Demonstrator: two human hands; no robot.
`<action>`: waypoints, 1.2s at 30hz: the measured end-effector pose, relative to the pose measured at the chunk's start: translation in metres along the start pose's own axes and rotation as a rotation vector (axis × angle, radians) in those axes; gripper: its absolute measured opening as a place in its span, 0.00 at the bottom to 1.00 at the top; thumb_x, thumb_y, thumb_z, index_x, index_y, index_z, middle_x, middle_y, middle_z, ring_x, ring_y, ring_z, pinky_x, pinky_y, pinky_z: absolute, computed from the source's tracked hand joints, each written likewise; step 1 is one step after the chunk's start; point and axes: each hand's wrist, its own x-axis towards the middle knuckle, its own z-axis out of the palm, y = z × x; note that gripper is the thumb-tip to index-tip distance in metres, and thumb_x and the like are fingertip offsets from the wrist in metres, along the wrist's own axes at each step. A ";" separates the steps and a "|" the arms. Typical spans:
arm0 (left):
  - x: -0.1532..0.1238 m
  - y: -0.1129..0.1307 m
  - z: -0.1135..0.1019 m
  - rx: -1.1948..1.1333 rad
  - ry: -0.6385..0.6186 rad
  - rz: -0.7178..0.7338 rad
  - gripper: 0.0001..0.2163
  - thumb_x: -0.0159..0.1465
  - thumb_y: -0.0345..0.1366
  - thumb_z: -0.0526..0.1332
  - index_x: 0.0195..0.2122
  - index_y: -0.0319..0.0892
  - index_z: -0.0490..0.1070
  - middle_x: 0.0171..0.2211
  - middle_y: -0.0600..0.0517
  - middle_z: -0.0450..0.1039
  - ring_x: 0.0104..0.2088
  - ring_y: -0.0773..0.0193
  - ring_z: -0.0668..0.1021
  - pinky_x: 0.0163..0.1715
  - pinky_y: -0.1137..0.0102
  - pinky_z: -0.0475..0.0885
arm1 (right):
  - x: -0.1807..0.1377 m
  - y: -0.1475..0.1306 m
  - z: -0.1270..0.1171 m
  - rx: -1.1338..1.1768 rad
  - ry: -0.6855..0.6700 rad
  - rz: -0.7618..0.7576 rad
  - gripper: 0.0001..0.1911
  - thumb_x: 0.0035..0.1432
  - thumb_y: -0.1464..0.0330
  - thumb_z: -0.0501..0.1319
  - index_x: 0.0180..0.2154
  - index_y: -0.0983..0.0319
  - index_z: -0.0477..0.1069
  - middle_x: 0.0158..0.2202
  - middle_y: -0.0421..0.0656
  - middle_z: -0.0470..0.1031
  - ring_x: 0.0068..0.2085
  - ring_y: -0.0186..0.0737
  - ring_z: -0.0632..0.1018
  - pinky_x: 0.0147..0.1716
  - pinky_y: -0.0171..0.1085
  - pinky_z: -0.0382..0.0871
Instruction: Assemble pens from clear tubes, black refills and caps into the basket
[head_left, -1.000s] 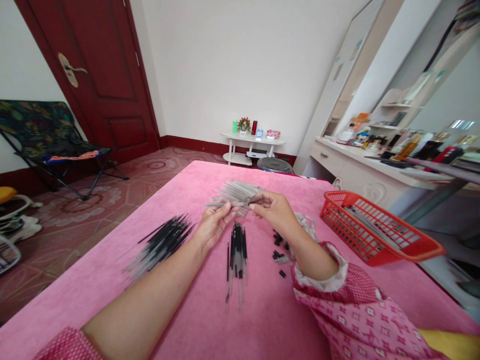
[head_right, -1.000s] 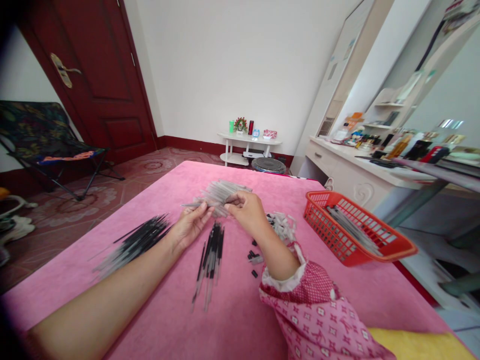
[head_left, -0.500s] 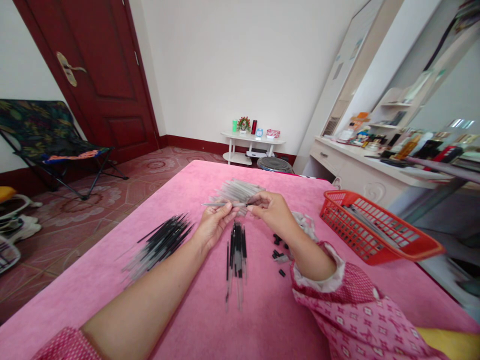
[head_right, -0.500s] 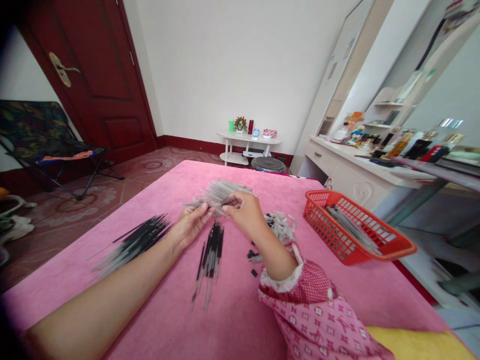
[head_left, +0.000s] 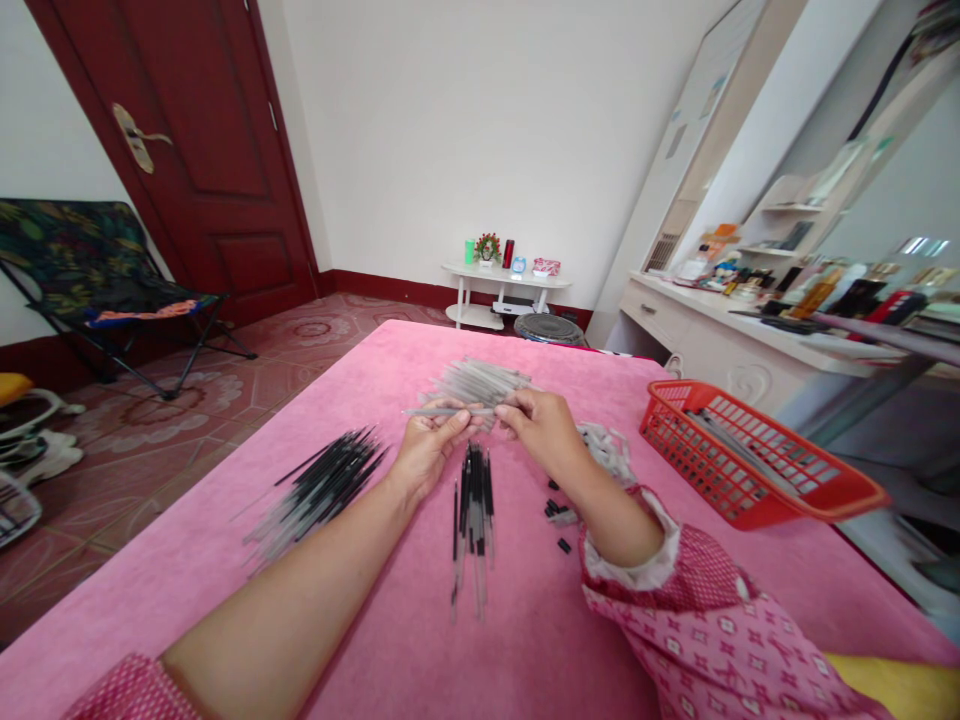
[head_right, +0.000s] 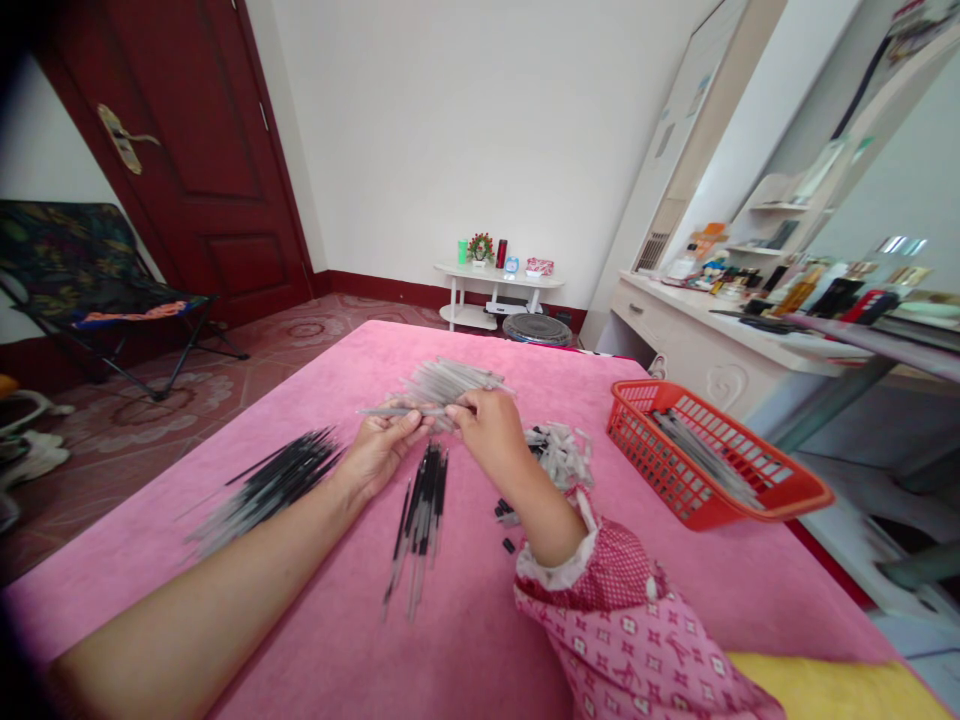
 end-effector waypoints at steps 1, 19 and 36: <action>-0.001 0.000 0.001 0.003 -0.003 0.004 0.11 0.49 0.30 0.68 0.32 0.36 0.70 0.34 0.48 0.78 0.32 0.65 0.79 0.37 0.72 0.74 | -0.001 -0.001 0.000 -0.046 0.003 -0.005 0.10 0.53 0.70 0.56 0.22 0.64 0.69 0.21 0.41 0.71 0.24 0.34 0.72 0.24 0.32 0.62; 0.001 -0.001 -0.003 -0.021 0.040 -0.004 0.11 0.49 0.30 0.68 0.33 0.36 0.71 0.35 0.48 0.78 0.32 0.66 0.79 0.38 0.73 0.73 | -0.001 -0.002 -0.004 -0.147 -0.043 -0.058 0.11 0.56 0.64 0.55 0.25 0.62 0.68 0.23 0.40 0.71 0.26 0.34 0.70 0.27 0.32 0.59; -0.001 0.000 0.000 -0.024 0.029 -0.019 0.11 0.47 0.30 0.69 0.31 0.36 0.71 0.32 0.48 0.78 0.31 0.66 0.79 0.37 0.72 0.73 | -0.001 0.002 -0.002 -0.062 -0.101 -0.030 0.16 0.58 0.62 0.52 0.22 0.62 0.66 0.20 0.40 0.70 0.22 0.34 0.69 0.22 0.32 0.60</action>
